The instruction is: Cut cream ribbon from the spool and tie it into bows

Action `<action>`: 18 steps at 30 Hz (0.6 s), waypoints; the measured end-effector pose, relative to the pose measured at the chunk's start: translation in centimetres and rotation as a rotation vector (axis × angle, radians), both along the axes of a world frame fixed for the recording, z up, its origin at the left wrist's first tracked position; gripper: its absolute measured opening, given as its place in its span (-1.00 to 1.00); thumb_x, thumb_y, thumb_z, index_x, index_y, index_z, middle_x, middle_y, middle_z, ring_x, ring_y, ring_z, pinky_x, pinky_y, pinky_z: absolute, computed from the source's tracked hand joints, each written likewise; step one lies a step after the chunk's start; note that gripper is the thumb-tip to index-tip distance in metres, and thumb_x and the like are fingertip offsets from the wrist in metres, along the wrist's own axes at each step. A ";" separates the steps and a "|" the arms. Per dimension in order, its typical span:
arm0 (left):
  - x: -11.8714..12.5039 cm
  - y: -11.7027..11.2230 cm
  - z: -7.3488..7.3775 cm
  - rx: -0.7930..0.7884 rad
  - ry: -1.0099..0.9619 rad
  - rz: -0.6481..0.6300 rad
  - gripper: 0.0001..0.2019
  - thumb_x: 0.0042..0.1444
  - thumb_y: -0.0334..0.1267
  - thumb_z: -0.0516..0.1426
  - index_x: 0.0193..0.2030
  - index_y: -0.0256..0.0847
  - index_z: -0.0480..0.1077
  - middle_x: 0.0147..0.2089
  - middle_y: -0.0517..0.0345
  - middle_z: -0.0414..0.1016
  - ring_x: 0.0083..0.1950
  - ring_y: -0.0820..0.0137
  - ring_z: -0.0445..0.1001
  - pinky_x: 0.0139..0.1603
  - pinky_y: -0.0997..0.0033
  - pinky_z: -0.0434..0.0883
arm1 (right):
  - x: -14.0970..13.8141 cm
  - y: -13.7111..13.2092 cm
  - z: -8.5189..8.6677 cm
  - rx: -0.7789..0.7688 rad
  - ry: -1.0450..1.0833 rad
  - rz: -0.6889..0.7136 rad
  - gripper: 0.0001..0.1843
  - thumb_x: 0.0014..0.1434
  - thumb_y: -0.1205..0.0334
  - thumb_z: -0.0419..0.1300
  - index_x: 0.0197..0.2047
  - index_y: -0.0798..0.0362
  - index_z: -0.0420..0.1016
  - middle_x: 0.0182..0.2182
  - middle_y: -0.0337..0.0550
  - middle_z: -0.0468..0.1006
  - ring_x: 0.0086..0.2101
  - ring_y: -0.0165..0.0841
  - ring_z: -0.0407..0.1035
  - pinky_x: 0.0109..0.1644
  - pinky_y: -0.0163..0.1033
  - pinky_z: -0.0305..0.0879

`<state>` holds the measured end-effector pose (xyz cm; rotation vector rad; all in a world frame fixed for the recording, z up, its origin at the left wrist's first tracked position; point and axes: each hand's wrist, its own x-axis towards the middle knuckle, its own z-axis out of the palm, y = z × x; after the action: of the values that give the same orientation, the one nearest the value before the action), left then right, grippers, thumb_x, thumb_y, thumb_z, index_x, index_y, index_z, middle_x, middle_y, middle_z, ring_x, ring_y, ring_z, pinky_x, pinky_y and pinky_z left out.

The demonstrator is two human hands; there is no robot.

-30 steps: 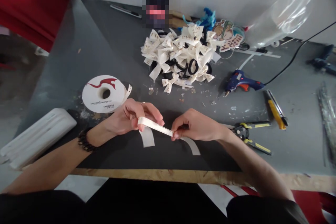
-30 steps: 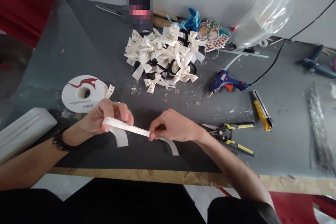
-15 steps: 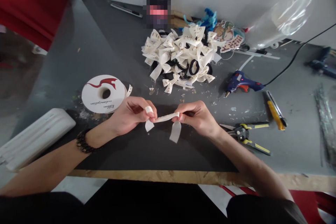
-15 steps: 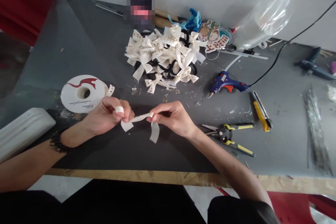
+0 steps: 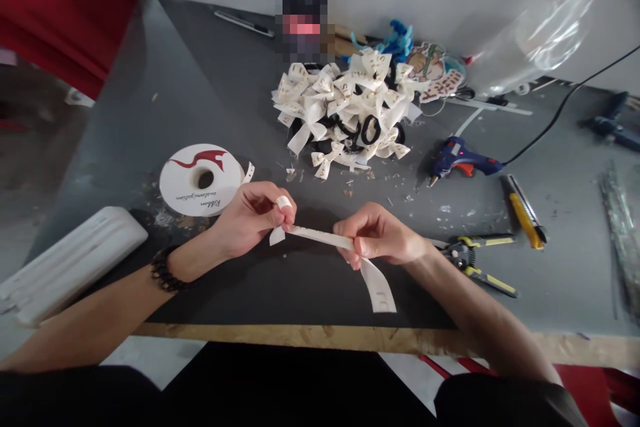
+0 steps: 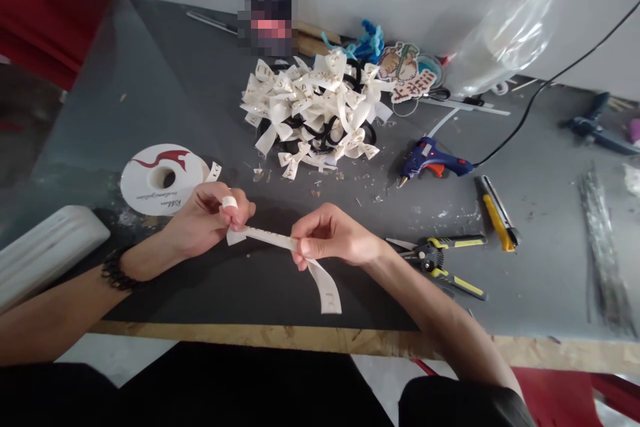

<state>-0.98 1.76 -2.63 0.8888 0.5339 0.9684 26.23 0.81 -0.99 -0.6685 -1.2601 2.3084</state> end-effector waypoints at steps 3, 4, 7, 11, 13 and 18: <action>0.0 0.1 0.0 -0.014 -0.006 0.072 -0.86 0.13 -0.22 0.46 -0.36 -0.13 0.63 -0.47 0.19 0.57 -0.48 0.49 0.47 -0.45 0.53 0.37 | 0.9 1.0 0.3 -0.028 -0.109 0.096 -0.66 0.18 -0.01 0.52 -0.29 0.14 0.72 -0.44 -0.11 0.66 -0.44 -0.40 0.48 -0.34 -0.31 0.37; 0.0 0.1 -0.1 -0.013 -0.002 0.103 -0.85 0.10 -0.21 0.47 -0.37 -0.13 0.63 -0.47 0.19 0.58 -0.49 0.50 0.47 -0.45 0.53 0.38 | 1.0 1.1 0.4 -0.033 -0.159 0.086 -0.67 0.17 0.00 0.52 -0.27 0.13 0.74 -0.42 -0.11 0.67 -0.43 -0.40 0.50 -0.31 -0.31 0.38; -0.3 0.1 -0.5 0.000 0.035 0.196 -0.82 0.04 -0.17 0.51 -0.40 -0.11 0.63 -0.47 0.20 0.62 -0.51 0.50 0.48 -0.39 0.48 0.44 | 0.9 1.1 0.9 -0.018 -0.319 0.001 -0.69 0.14 0.00 0.54 -0.24 0.09 0.76 -0.42 -0.14 0.69 -0.40 -0.40 0.50 -0.28 -0.32 0.36; -0.4 -0.3 -0.9 -0.009 0.070 0.182 -0.84 0.04 -0.22 0.51 -0.38 -0.09 0.64 -0.46 0.20 0.67 -0.50 0.48 0.53 -0.39 0.47 0.45 | 1.2 1.1 2.4 0.098 -0.500 0.082 -0.70 0.20 -0.05 0.48 -0.23 0.04 0.77 -0.42 -0.19 0.69 -0.42 -0.42 0.44 -0.33 -0.30 0.27; -0.2 -0.4 -0.9 0.002 0.043 0.155 -0.86 0.06 -0.27 0.49 -0.38 -0.10 0.63 -0.44 0.19 0.68 -0.49 0.47 0.56 -0.40 0.48 0.44 | 1.7 1.3 3.4 0.181 -0.575 0.139 -0.71 0.25 -0.05 0.43 -0.21 0.01 0.76 -0.40 -0.21 0.70 -0.44 -0.44 0.41 -0.37 -0.29 0.20; -0.1 -0.3 -0.4 0.065 -0.005 0.043 -0.88 0.11 -0.26 0.48 -0.35 -0.15 0.65 -0.42 0.15 0.69 -0.46 0.45 0.59 -0.37 0.47 0.51 | 2.7 1.6 4.1 0.263 -0.519 0.188 -0.73 0.35 0.00 0.36 -0.24 0.03 0.71 -0.40 -0.19 0.68 -0.40 -0.40 0.45 -0.31 -0.28 0.26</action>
<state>-1.10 1.46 -3.05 0.9359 0.5217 1.0320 28.89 2.43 3.16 -1.1408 -1.8894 2.1190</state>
